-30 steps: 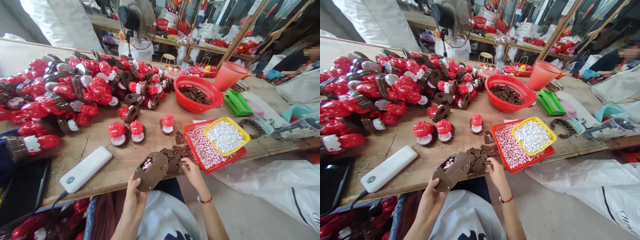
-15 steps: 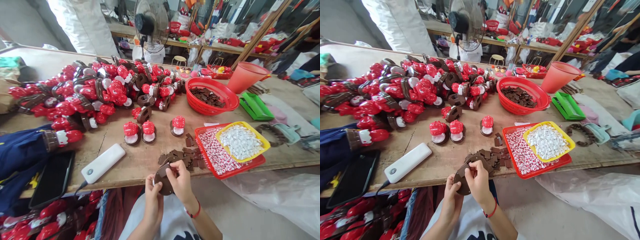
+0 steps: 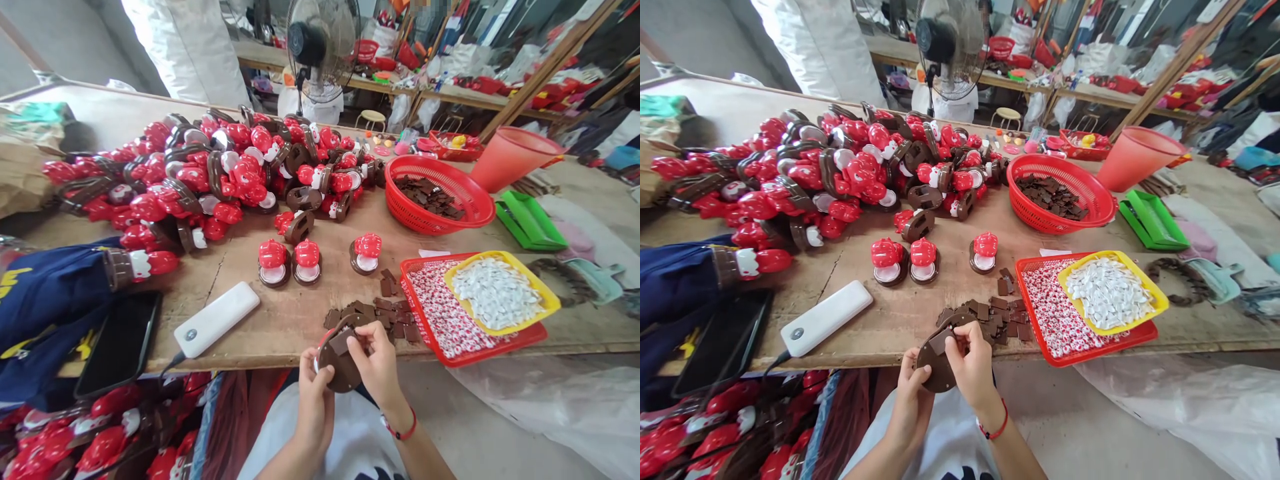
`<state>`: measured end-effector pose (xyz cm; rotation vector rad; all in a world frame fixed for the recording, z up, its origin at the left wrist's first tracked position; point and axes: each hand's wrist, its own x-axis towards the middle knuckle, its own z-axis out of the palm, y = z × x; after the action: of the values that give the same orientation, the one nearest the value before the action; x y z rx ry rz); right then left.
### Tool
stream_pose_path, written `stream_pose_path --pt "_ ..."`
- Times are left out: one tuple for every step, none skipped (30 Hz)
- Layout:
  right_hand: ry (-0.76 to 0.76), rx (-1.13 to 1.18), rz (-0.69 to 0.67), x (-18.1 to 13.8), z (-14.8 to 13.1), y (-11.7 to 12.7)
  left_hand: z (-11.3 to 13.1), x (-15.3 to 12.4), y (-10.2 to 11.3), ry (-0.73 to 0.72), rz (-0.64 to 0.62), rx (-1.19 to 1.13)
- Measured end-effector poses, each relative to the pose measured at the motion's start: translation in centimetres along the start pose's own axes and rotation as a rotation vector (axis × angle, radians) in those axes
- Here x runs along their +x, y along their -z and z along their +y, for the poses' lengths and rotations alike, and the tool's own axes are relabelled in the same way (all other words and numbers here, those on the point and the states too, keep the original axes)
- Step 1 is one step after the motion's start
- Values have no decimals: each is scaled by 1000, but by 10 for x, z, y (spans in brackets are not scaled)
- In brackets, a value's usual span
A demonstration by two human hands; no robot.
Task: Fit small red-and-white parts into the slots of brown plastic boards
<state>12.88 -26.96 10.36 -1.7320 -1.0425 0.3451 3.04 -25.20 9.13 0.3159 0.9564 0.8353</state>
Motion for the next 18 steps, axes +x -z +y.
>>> stream_pose_path --pt "0 2 -11 0 0 0 0 0 0 -2 -4 0" --pt "-5 4 -16 0 0 0 0 0 0 -2 -7 -1" --pt "-14 8 -14 0 0 1 0 0 0 -1 -7 -3" --pt "-27 11 -7 0 0 2 0 0 0 2 -7 -5" --pt "-40 12 -1 0 0 2 0 -1 0 3 -8 -8" --pt "-49 12 0 1 0 3 0 -1 1 4 -10 -10" --pt "-56 9 -8 1 0 3 0 -2 1 6 -11 -11" --pt "-61 2 -27 1 0 4 0 -2 1 7 -12 -13" --pt "-65 -12 -55 2 0 5 0 -2 1 8 -12 -14" --pt "-64 -40 -83 2 0 5 0 -2 1 10 -10 -17" --pt "-57 -80 -106 2 0 6 0 -2 2 15 -7 -20" --pt "-38 -128 -120 2 1 6 0 -2 2 19 -3 -25" --pt "-7 -181 -120 2 1 7 0 -2 2 21 3 -30" --pt "31 -234 -109 2 2 7 0 -2 2 23 7 -33" --pt "71 -278 -89 1 3 7 0 -1 2 25 8 -34" --pt "102 -312 -70 1 4 8 0 -1 1 27 5 -31" --pt "122 -339 -57 1 5 8 1 -2 1 26 -1 -27" --pt "133 -361 -51 2 6 9 1 -2 0 23 -9 -23"
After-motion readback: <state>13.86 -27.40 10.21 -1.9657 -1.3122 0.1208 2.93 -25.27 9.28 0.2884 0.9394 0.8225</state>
